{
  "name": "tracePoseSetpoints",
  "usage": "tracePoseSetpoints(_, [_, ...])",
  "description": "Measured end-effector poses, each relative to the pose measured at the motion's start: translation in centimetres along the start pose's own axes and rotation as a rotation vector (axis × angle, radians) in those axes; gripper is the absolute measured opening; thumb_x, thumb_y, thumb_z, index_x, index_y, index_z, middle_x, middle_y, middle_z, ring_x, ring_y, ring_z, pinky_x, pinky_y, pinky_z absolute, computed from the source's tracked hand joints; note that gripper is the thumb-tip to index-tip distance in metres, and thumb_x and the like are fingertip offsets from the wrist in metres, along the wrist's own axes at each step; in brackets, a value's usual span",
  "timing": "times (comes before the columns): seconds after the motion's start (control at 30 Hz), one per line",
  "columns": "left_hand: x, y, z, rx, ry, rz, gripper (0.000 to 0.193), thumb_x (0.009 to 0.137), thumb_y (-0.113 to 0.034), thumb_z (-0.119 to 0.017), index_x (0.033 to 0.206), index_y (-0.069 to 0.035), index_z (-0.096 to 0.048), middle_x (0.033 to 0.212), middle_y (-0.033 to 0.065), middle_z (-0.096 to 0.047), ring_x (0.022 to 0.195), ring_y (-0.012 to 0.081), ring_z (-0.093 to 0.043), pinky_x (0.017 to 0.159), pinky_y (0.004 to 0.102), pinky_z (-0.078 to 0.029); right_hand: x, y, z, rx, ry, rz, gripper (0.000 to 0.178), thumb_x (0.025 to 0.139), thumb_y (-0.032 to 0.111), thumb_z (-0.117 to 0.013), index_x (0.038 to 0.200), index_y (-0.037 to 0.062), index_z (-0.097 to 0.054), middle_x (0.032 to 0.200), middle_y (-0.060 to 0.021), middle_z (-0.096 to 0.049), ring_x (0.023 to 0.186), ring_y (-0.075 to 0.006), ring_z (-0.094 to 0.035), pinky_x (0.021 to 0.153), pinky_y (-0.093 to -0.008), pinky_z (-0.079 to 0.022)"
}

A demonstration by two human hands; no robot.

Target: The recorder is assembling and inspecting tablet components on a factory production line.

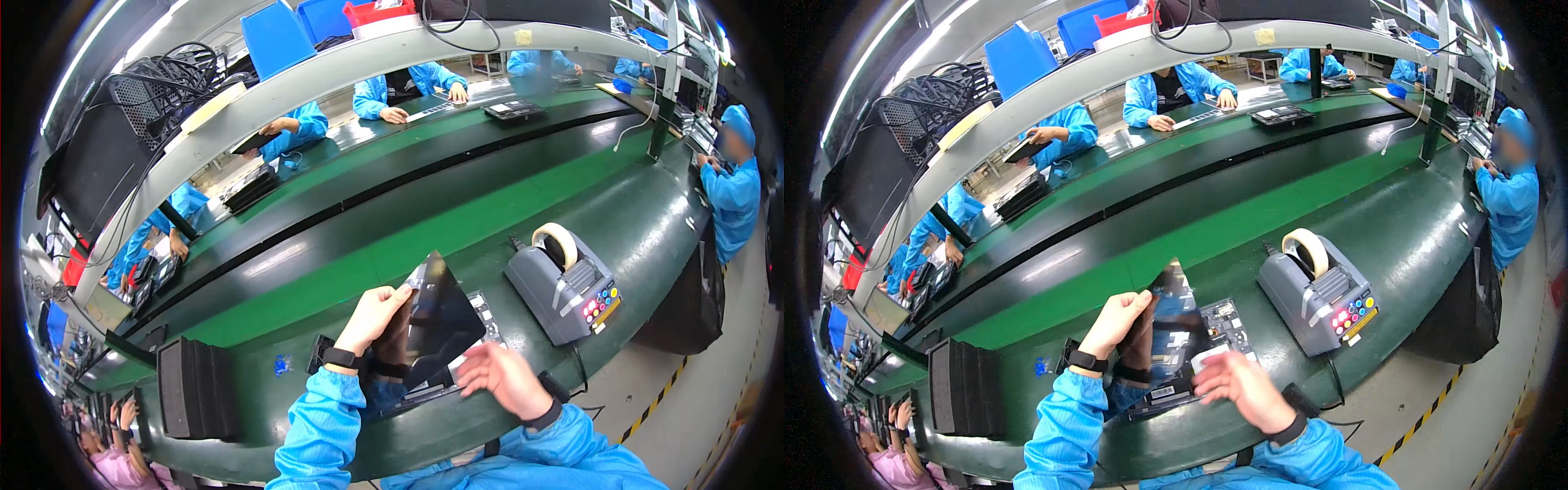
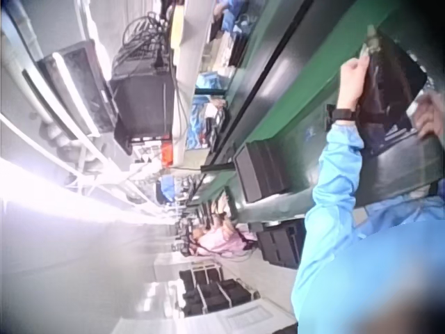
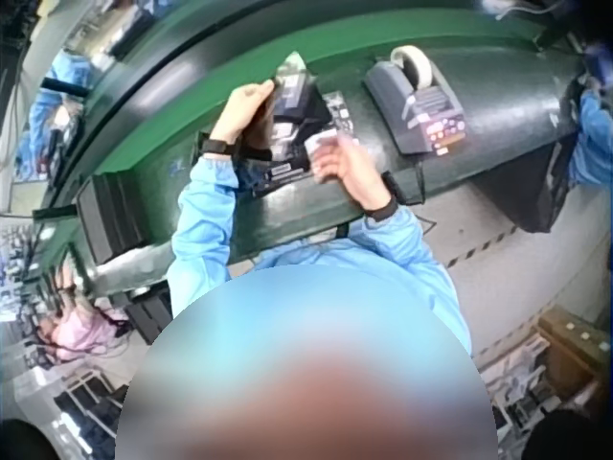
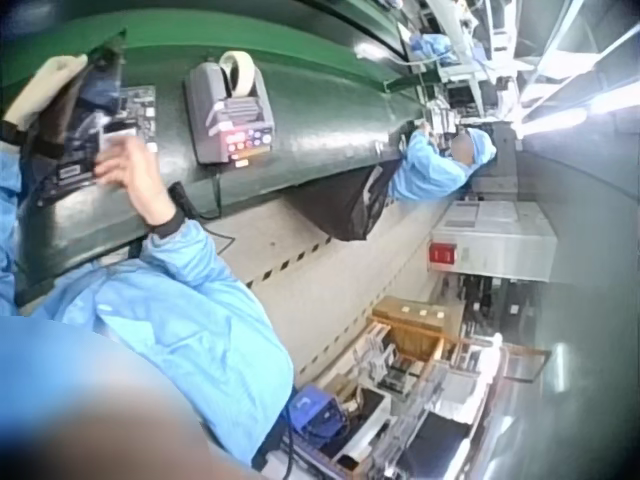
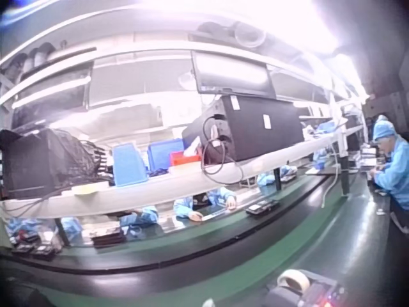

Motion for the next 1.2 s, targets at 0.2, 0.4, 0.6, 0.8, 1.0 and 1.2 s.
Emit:
tracePoseSetpoints(0.2, [-0.5, 0.2, -2.0, 0.817, -0.125, -0.015, 0.062, 0.078, -0.060, -0.059, 0.082, 0.001, -0.066, 0.078, 0.0202, -0.066, 0.078, 0.0349, -0.065, 0.073, 0.0412, -0.050, 2.1, 4.4, 1.8, -0.706, -0.157, 0.064, 0.031, 0.095, 0.025, -0.052, 0.110, -0.0024, -0.054, 0.099, -0.0072, -0.061, 0.085, -0.0139, -0.059, 0.073, -0.0285, -0.049])
tracePoseSetpoints(0.4, [-6.9, 2.7, 7.0, 0.405, -0.667, -0.407, 0.020, 0.089, -0.019, -0.059, 0.096, 0.000, -0.057, 0.079, 0.0057, -0.060, 0.068, 0.0157, -0.059, 0.066, 0.0275, -0.049, 2.6, 4.7, 5.4, -0.820, -0.388, 0.248, 0.016, 0.093, 0.014, -0.054, 0.088, -0.0012, -0.054, 0.070, 0.0034, -0.047, 0.065, -0.0043, -0.041, 0.056, -0.0234, -0.036])
tracePoseSetpoints(0.6, [-12.9, 12.6, 7.6, -0.023, -0.448, 0.351, 0.027, 0.093, -0.025, -0.052, 0.092, 0.001, -0.057, 0.076, 0.0055, -0.056, 0.060, 0.0110, -0.053, 0.047, 0.0255, -0.050, 3.7, 3.6, 8.2, -0.840, -0.374, 0.242, 0.017, 0.094, 0.014, -0.053, 0.088, -0.0015, -0.055, 0.075, 0.0021, -0.053, 0.067, -0.0046, -0.044, 0.059, -0.0226, -0.039])
tracePoseSetpoints(0.8, [-13.4, 10.4, 5.0, 0.182, -0.408, 0.312, 0.032, 0.086, -0.031, -0.064, 0.089, 0.000, -0.056, 0.072, 0.0042, -0.057, 0.057, 0.0098, -0.055, 0.043, 0.0246, -0.049, 3.4, 3.5, 6.8, -0.817, -0.392, 0.236, 0.018, 0.093, 0.015, -0.054, 0.091, -0.0036, -0.057, 0.076, 0.0004, -0.056, 0.068, -0.0055, -0.047, 0.060, -0.0228, -0.040])
tracePoseSetpoints(1.0, [-13.1, 10.8, 5.2, 0.282, -0.381, 0.268, 0.030, 0.085, -0.029, -0.066, 0.086, -0.002, -0.053, 0.070, 0.0036, -0.056, 0.053, 0.0094, -0.054, 0.042, 0.0249, -0.048, 2.9, 4.0, 6.2, -0.911, -0.398, 0.255, 0.022, 0.092, 0.014, -0.055, 0.096, -0.0070, -0.058, 0.080, -0.0034, -0.061, 0.071, -0.0086, -0.052, 0.064, -0.0254, -0.044])
tracePoseSetpoints(1.2, [-12.9, 11.1, 5.4, 0.322, -0.418, 0.123, 0.030, 0.085, -0.028, -0.067, 0.087, -0.001, -0.053, 0.070, 0.0046, -0.056, 0.051, 0.0103, -0.054, 0.042, 0.0255, -0.048, 2.4, 5.0, 5.1, -1.186, -0.466, 0.212, 0.018, 0.089, 0.013, -0.058, 0.094, -0.0040, -0.058, 0.076, -0.0084, -0.060, 0.069, -0.0148, -0.055, 0.064, -0.0298, -0.045])
Point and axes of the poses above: each hand's wrist, its own x-axis towards the middle knuckle, its own z-axis out of the back of the hand, y = z × x, the point moved 10 cm from there along x, towards the middle knuckle
